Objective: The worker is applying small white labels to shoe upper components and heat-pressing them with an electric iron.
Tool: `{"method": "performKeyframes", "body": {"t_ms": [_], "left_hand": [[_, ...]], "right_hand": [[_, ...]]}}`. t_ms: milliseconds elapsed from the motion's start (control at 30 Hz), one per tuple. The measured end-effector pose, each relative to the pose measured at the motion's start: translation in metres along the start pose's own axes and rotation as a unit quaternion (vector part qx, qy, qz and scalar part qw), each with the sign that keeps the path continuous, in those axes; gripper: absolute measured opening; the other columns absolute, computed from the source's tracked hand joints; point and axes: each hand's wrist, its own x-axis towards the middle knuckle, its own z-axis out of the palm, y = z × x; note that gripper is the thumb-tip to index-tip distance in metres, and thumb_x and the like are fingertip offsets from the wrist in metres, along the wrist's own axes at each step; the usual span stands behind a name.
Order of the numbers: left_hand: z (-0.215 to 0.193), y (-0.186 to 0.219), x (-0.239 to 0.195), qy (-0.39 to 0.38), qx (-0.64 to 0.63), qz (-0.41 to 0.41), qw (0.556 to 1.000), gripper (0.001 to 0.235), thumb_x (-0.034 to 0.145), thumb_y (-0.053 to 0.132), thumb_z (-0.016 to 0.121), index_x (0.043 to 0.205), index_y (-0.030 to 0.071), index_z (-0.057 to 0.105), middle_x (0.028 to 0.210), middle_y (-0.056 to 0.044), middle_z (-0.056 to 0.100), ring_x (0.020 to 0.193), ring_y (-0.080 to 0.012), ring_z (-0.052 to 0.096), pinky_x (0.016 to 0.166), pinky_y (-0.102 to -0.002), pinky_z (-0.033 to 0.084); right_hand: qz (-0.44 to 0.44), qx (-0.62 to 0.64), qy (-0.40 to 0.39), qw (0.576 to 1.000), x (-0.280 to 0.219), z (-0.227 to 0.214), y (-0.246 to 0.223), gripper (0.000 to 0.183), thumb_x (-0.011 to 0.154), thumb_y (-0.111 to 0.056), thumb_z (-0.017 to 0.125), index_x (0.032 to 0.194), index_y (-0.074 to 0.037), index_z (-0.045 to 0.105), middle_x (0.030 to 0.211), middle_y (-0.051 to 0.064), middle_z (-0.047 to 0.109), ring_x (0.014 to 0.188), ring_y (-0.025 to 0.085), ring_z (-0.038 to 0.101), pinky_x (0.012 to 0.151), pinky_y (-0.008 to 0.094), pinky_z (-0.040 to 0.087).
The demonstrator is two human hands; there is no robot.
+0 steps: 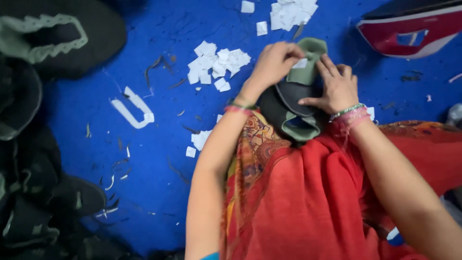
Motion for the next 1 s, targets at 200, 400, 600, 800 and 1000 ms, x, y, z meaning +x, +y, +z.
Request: {"method": "performKeyframes", "body": {"t_ms": [200, 400, 600, 800, 1000], "left_hand": [[0.055, -0.035, 0.057, 0.055, 0.087, 0.067, 0.992, 0.011, 0.082, 0.010, 0.066, 0.089, 0.010, 0.073, 0.086, -0.013, 0.073, 0.088, -0.0374, 0.070, 0.076, -0.047, 0.056], [0.053, -0.033, 0.055, 0.056, 0.127, 0.060, 0.988, 0.009, 0.084, 0.010, 0.065, 0.088, 0.011, 0.073, 0.086, -0.013, 0.071, 0.087, -0.0369, 0.069, 0.075, -0.047, 0.056], [0.057, -0.008, -0.003, 0.046, 0.202, -0.013, 0.978, 0.034, 0.092, 0.008, 0.057, 0.123, 0.017, 0.070, 0.110, -0.016, 0.064, 0.087, -0.0392, 0.068, 0.076, -0.051, 0.054], [0.085, -0.001, -0.034, 0.032, 0.465, -0.037, 0.884, 0.065, 0.087, 0.020, 0.060, 0.151, 0.025, 0.051, 0.097, -0.009, 0.062, 0.086, -0.0285, 0.063, 0.073, -0.042, 0.051], [0.088, -0.009, -0.038, 0.053, 0.480, -0.009, 0.876, 0.064, 0.092, 0.015, 0.057, 0.155, 0.022, 0.050, 0.097, -0.009, 0.060, 0.085, -0.0268, 0.059, 0.075, -0.040, 0.048]], "right_hand": [[0.002, 0.005, -0.015, 1.000, 0.009, 0.001, 0.003, 0.138, 0.047, -0.066, 0.091, 0.160, -0.010, 0.034, 0.161, 0.012, 0.037, 0.127, 0.042, 0.045, 0.100, 0.057, 0.041], [-0.012, -0.015, -0.054, 0.998, 0.025, -0.009, 0.003, 0.139, 0.045, -0.067, 0.092, 0.161, -0.019, 0.033, 0.153, 0.019, 0.035, 0.125, 0.045, 0.045, 0.102, 0.057, 0.042], [0.001, 0.000, -0.085, 0.996, 0.029, -0.015, 0.006, 0.138, 0.044, -0.066, 0.092, 0.162, -0.023, 0.032, 0.153, 0.018, 0.036, 0.128, 0.044, 0.044, 0.104, 0.058, 0.041], [-0.047, 0.037, -0.038, 0.997, 0.028, -0.017, 0.013, 0.132, 0.047, -0.061, 0.095, 0.156, -0.016, 0.035, 0.145, 0.025, 0.040, 0.127, 0.048, 0.044, 0.099, 0.059, 0.042], [0.220, 0.448, 0.292, 0.816, -0.033, 0.065, 0.099, 0.061, 0.095, -0.020, 0.087, 0.142, -0.007, 0.051, 0.126, 0.010, 0.060, 0.103, 0.018, 0.062, 0.088, 0.032, 0.056]]}}
